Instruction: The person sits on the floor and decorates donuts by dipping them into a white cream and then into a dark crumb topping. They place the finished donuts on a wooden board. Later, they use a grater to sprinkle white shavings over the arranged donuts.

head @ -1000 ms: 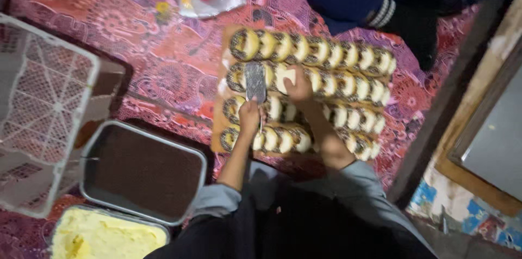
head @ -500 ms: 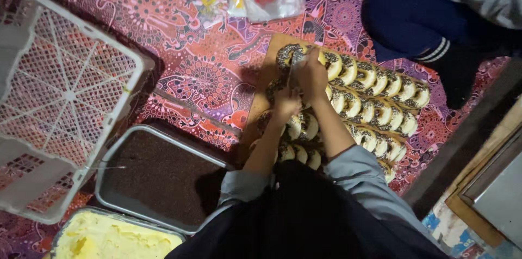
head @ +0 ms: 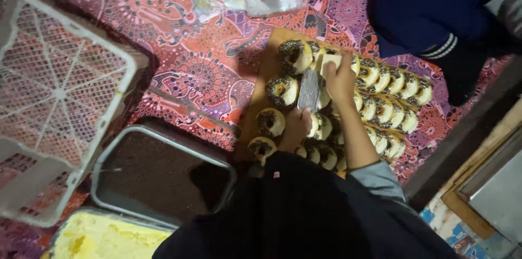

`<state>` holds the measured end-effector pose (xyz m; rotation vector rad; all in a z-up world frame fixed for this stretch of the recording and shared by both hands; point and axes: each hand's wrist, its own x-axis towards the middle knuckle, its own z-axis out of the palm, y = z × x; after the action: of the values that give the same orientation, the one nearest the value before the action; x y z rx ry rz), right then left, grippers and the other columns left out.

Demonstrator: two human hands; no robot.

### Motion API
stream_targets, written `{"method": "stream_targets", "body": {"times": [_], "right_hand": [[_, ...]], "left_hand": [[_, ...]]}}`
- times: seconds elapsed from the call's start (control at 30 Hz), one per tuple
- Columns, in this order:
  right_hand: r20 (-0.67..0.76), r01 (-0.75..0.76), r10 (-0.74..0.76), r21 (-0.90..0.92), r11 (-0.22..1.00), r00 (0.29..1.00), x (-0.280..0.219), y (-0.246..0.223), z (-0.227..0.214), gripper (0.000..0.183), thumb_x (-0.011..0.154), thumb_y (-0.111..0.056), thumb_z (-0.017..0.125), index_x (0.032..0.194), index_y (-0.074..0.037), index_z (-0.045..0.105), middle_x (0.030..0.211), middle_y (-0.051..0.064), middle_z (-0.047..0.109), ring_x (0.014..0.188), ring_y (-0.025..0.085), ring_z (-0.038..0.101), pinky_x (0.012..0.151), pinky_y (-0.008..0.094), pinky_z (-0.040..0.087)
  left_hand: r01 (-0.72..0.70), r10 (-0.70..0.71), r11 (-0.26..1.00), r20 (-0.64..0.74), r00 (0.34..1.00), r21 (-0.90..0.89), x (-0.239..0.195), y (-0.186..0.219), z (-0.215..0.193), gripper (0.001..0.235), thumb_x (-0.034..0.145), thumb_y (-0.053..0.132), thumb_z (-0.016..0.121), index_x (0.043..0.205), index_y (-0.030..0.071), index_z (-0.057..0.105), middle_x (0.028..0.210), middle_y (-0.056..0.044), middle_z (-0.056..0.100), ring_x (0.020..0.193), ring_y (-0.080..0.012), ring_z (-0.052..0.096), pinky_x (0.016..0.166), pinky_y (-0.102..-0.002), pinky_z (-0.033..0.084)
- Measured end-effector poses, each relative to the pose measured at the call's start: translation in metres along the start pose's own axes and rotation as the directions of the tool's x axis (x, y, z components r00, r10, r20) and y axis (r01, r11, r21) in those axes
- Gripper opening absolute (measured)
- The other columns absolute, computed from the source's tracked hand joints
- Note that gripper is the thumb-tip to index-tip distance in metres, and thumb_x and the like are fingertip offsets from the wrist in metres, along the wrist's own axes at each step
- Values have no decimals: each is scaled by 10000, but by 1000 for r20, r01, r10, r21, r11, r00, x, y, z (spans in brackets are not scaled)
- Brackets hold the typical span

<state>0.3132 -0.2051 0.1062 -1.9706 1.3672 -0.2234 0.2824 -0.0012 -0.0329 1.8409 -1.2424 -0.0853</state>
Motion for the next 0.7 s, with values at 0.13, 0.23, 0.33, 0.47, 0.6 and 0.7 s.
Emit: {"method": "stream_targets", "body": {"times": [0.13, 0.23, 0.33, 0.47, 0.6, 0.7], "right_hand": [[17, -42, 46, -218, 975, 999, 3, 0, -4, 368, 1008, -229, 540, 1340, -100, 448, 738, 211, 687, 636, 406, 686, 583, 521, 524], [12, 8, -5, -316, 949, 1000, 17, 6, 16, 326, 1015, -231, 549, 1308, -115, 468, 739, 222, 684, 650, 445, 672, 595, 559, 507], [-36, 109, -134, -399, 911, 990, 29, 17, 35, 312, 1007, -231, 576, 1272, -102, 473, 755, 221, 690, 637, 471, 653, 576, 586, 485], [-4, 114, -125, -371, 922, 992, 35, 30, 42, 324, 992, -222, 574, 1272, -95, 473, 717, 206, 685, 612, 442, 657, 532, 566, 483], [68, 52, -39, -205, 977, 997, 38, 30, 15, 345, 1030, -211, 537, 1342, -88, 456, 683, 181, 668, 548, 371, 647, 489, 490, 496], [83, -132, 134, -29, 991, 987, 18, 33, -14, 323, 1068, -189, 489, 1377, -105, 445, 730, 148, 679, 581, 329, 658, 480, 448, 500]], "left_hand": [[519, -470, 715, 227, 853, -469, 52, -4, 36, 198, 1013, 71, 595, 835, -14, 611, 637, -133, 545, 526, -272, 535, 480, -400, 403], [728, -675, 106, 488, 553, -678, 76, 2, 45, 262, 1051, 106, 581, 820, -13, 605, 597, -72, 549, 483, -205, 530, 455, -349, 421], [633, -608, 535, 264, 749, -560, 83, 0, 32, 186, 1028, 119, 569, 894, 7, 634, 636, -65, 565, 521, -185, 534, 482, -361, 422], [715, -609, 588, 376, 699, -378, 62, 11, 2, 241, 1020, 185, 507, 910, 16, 638, 648, -156, 588, 542, -280, 568, 508, -404, 443], [786, -676, 565, 405, 616, -252, 30, 56, -8, 337, 999, 287, 558, 864, -8, 649, 727, -239, 638, 662, -405, 630, 632, -524, 480], [813, -733, 474, 361, 577, -337, 25, 73, 5, 352, 990, 301, 559, 884, -28, 626, 729, -240, 623, 648, -405, 627, 626, -523, 499]]}}
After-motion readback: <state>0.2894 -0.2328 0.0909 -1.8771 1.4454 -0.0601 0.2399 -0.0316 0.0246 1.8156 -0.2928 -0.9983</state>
